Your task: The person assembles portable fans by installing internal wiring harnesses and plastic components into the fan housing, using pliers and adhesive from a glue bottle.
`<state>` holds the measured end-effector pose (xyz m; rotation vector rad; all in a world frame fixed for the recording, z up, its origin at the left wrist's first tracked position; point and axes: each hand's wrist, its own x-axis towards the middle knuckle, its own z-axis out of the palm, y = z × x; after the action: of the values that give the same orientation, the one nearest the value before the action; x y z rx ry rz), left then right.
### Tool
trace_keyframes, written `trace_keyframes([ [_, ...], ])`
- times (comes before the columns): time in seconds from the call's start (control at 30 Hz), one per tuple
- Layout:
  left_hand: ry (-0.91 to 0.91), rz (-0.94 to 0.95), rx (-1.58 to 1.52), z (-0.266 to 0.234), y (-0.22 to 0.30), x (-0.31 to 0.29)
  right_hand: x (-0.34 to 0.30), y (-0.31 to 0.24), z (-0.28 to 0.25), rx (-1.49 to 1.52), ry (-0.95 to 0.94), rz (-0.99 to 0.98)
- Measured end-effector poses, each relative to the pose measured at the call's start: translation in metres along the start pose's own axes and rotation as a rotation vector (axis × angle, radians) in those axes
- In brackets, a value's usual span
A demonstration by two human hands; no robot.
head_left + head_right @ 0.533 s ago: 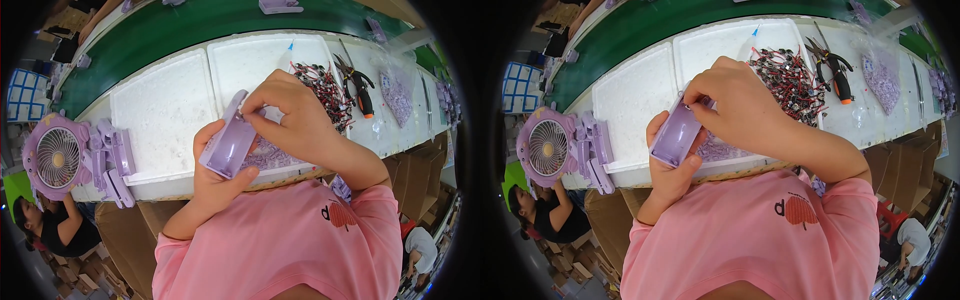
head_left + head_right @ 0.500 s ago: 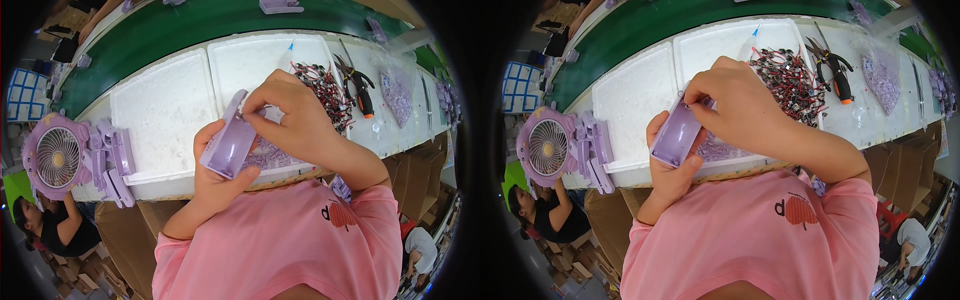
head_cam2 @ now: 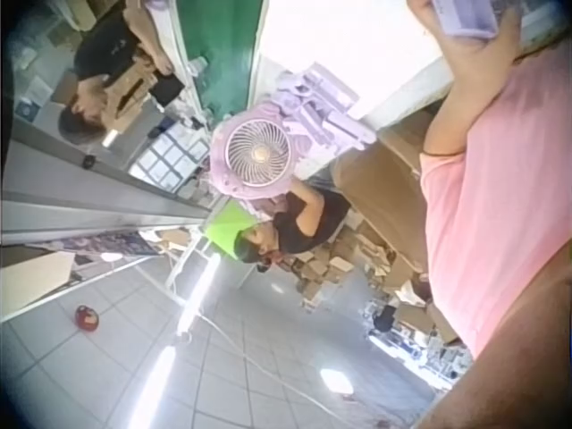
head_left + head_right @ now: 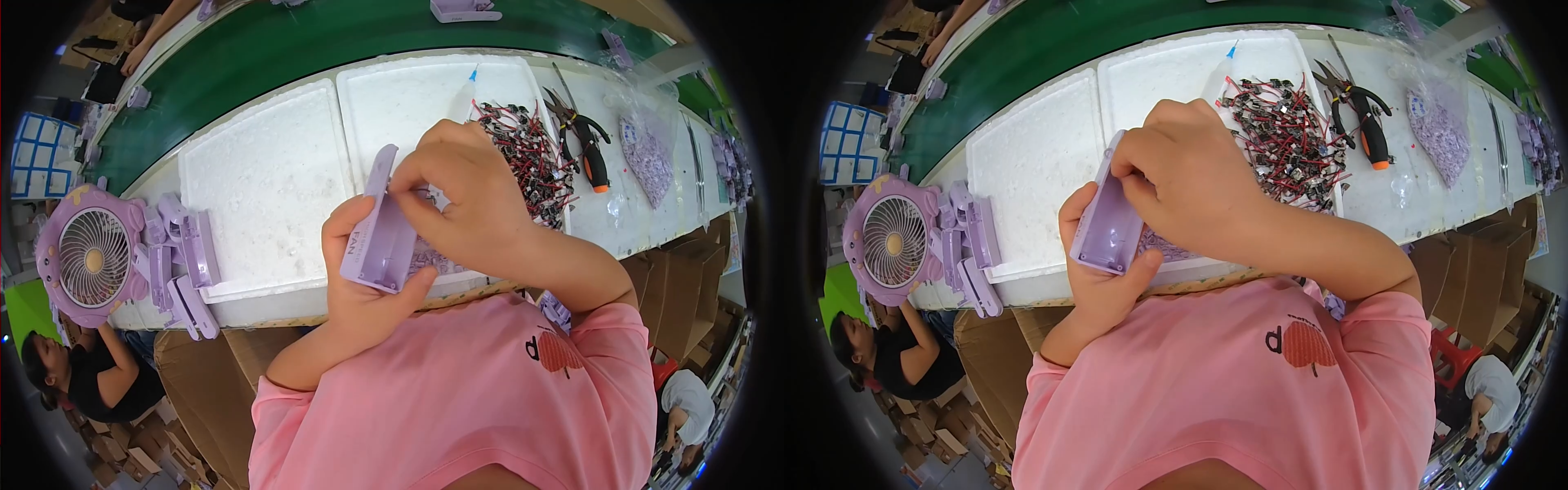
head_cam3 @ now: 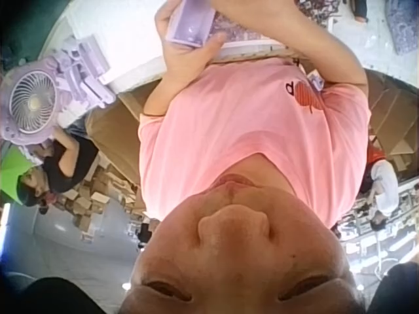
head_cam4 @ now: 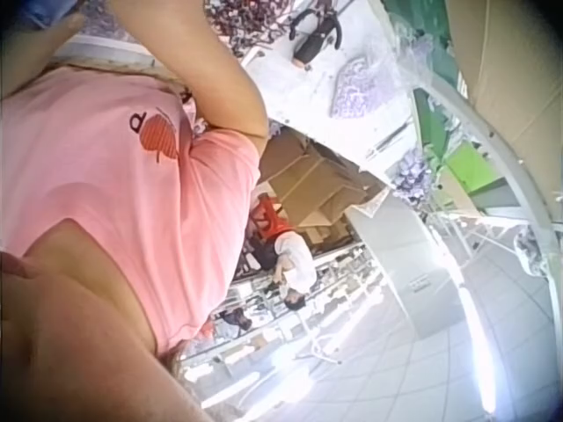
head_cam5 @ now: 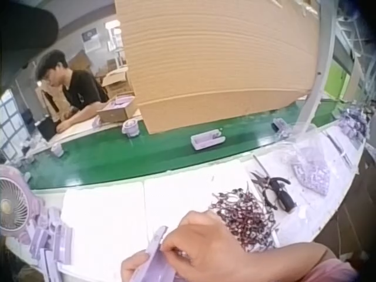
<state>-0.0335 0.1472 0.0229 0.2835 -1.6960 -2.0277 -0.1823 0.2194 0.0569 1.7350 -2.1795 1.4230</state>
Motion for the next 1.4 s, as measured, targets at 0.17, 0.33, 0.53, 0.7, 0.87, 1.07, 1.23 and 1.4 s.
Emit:
trace_keyframes([
  [0.17, 0.032, -0.024, -0.091, 0.005, 0.0, 0.001, -0.001, 0.007, 0.008, -0.009, 0.024, -0.017],
  [0.33, 0.164, -0.186, -0.568, 0.002, 0.007, 0.008, 0.0, 0.011, 0.01, -0.014, -0.008, -0.028],
  [0.53, 0.265, -0.36, -0.485, -0.002, 0.012, 0.016, 0.001, 0.004, 0.011, -0.061, 0.028, -0.06],
  [0.7, 0.236, -0.346, -0.527, -0.003, 0.014, 0.015, 0.001, 0.003, 0.012, -0.106, 0.051, -0.128],
  [0.87, 0.35, -0.358, -0.432, 0.003, 0.013, 0.015, 0.0, 0.006, 0.017, -0.102, 0.055, -0.127],
  [1.07, 0.254, -0.287, -0.454, -0.001, 0.013, 0.019, 0.0, 0.009, 0.02, -0.116, 0.097, -0.202],
  [1.23, 0.257, -0.475, -0.583, -0.006, 0.009, 0.026, 0.004, 0.015, 0.019, -0.114, -0.051, -0.051],
  [1.4, 0.292, -0.48, -0.628, -0.008, 0.006, 0.025, 0.007, 0.015, 0.012, -0.035, -0.17, 0.078],
])
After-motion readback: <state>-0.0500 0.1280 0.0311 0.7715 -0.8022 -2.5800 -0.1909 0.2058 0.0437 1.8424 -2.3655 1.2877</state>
